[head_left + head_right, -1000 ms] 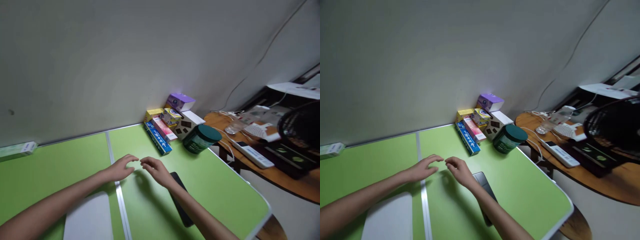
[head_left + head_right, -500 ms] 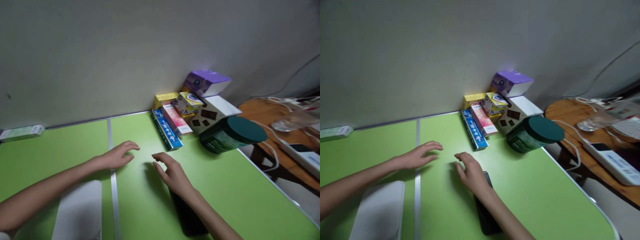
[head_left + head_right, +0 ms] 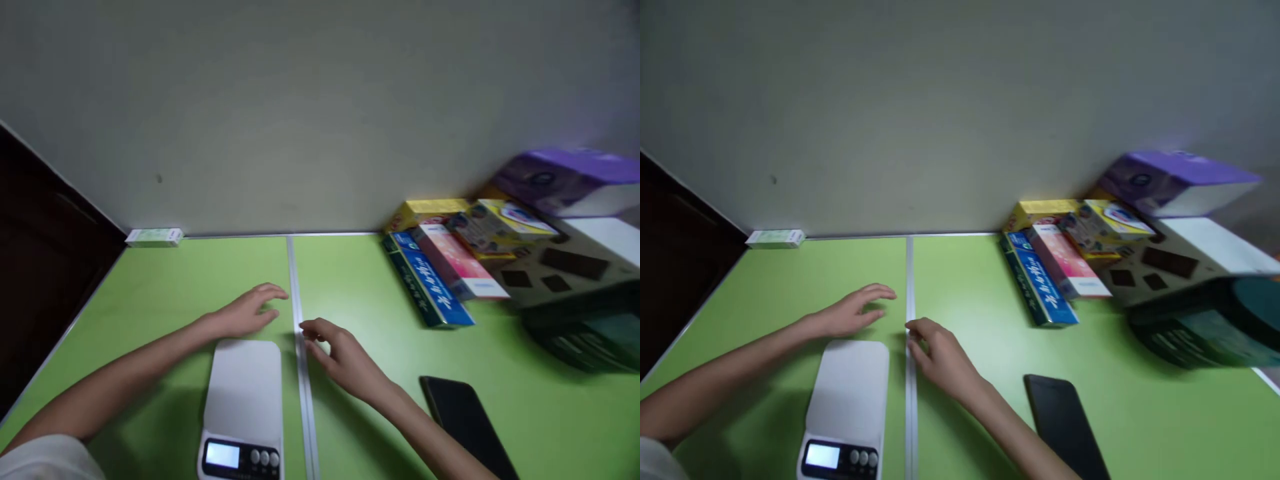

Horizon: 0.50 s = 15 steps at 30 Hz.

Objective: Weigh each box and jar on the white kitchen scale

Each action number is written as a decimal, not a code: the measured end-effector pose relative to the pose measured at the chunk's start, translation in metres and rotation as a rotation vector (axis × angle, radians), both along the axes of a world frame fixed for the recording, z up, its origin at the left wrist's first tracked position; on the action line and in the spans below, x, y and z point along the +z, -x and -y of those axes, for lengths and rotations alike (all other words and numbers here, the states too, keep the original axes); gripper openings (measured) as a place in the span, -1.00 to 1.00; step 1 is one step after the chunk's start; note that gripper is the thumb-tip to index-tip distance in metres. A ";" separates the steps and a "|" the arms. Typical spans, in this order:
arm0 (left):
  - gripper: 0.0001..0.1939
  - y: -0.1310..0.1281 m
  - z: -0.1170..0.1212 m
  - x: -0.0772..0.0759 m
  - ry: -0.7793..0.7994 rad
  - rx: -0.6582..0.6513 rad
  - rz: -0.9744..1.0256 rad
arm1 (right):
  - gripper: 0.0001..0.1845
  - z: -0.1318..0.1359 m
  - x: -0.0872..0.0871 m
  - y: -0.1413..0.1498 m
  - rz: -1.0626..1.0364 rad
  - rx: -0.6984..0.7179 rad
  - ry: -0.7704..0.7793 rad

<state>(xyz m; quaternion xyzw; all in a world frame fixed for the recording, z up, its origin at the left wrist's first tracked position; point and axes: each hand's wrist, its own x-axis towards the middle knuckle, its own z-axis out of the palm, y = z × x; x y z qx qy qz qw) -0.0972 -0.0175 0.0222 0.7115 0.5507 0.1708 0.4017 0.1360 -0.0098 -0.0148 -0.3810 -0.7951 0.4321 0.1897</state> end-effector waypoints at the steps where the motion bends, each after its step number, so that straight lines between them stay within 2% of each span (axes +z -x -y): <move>1: -0.61 0.025 0.003 -0.007 -0.013 0.123 0.018 | -0.73 -0.003 0.000 0.020 -0.017 0.042 0.041; 5: -0.53 0.145 0.006 -0.041 -0.126 0.773 0.034 | -0.67 -0.025 -0.008 0.117 -0.186 0.124 0.369; 8: -0.50 0.244 0.000 -0.057 -0.192 1.124 -0.006 | -0.53 -0.050 -0.017 0.204 -0.339 0.091 0.605; 10: -0.53 0.301 -0.006 -0.063 -0.219 1.279 -0.019 | -0.39 -0.068 -0.023 0.264 -0.377 0.046 0.642; 12: -0.56 0.343 -0.014 -0.066 -0.245 1.367 -0.016 | -0.28 -0.085 -0.028 0.321 -0.383 0.012 0.625; 15: -0.61 0.378 -0.031 -0.070 -0.275 1.412 0.018 | -0.20 -0.105 -0.035 0.389 -0.388 -0.045 0.601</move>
